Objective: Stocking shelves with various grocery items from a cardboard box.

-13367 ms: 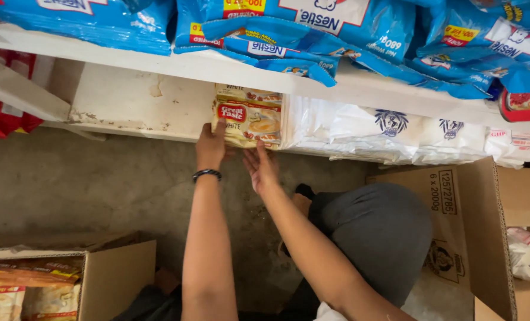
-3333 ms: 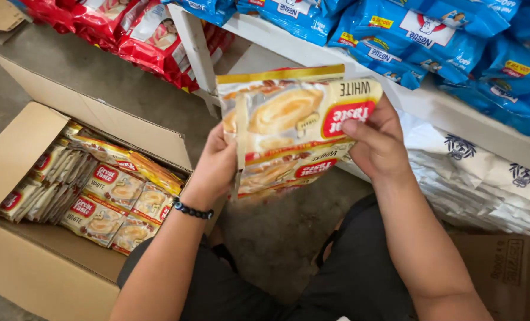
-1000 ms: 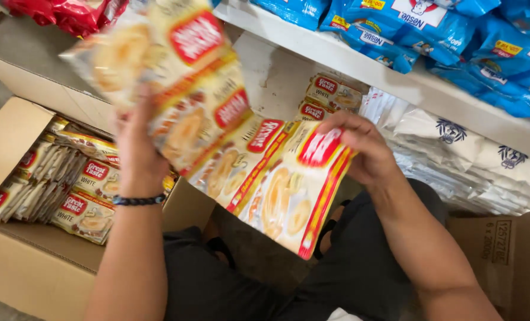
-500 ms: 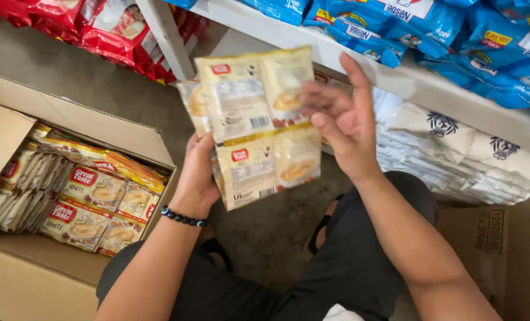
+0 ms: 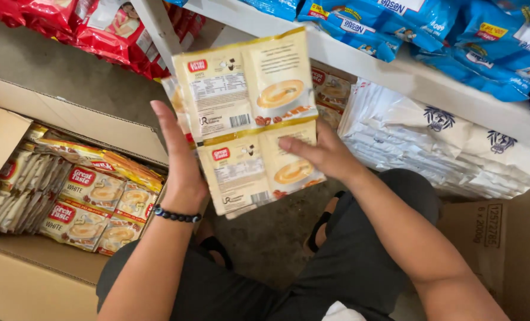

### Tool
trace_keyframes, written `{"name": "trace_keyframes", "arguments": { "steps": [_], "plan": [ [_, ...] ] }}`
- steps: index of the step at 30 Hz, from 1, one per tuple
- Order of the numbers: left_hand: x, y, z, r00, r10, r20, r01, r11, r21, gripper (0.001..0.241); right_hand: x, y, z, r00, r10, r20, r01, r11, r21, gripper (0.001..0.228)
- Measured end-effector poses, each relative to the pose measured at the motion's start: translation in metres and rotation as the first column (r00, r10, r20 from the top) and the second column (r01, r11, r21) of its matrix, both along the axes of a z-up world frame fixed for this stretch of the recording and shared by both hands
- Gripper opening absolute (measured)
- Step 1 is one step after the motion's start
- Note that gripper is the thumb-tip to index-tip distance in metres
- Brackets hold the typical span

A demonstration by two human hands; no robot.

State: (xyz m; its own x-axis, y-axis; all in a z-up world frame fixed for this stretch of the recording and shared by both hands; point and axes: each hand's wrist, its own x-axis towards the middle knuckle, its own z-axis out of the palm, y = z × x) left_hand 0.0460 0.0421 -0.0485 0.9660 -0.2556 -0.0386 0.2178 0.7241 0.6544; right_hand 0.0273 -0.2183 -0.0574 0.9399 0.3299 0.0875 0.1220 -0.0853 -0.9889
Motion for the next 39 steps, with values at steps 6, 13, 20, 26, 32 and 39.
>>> {"name": "trace_keyframes", "arguments": {
  "steps": [6,13,20,26,32,39],
  "plan": [
    [0.007,-0.011,-0.026,0.987,0.096,-0.125,-0.025,0.879,0.477,0.085,-0.002,0.002,0.011,0.994,-0.053,0.097,0.063,0.992,-0.108,0.058],
    [0.007,-0.009,-0.089,0.925,0.149,-0.349,-0.082,0.976,0.200,0.080,-0.015,0.007,0.026,0.928,0.373,0.015,-0.372,0.928,-0.020,0.083],
    [0.011,-0.036,-0.081,0.947,0.047,-0.317,-0.014,0.994,0.107,0.078,0.005,0.023,-0.016,0.986,0.102,-0.131,-0.087,0.990,0.111,0.063],
    [0.021,-0.041,-0.082,0.959,-0.041,-0.281,0.050,0.999,0.022,0.076,0.004,0.007,-0.062,0.751,0.376,-0.542,-0.077,0.866,0.493,0.077],
    [0.013,-0.032,-0.081,0.962,-0.110,-0.252,0.095,0.993,-0.071,0.073,-0.001,-0.006,-0.050,0.916,0.197,-0.349,-0.053,0.924,0.379,0.067],
    [0.009,-0.015,-0.073,0.967,-0.146,-0.210,0.112,0.980,-0.164,0.071,-0.001,0.027,-0.034,0.960,0.004,-0.281,0.109,0.917,0.383,0.056]
  ]
}}
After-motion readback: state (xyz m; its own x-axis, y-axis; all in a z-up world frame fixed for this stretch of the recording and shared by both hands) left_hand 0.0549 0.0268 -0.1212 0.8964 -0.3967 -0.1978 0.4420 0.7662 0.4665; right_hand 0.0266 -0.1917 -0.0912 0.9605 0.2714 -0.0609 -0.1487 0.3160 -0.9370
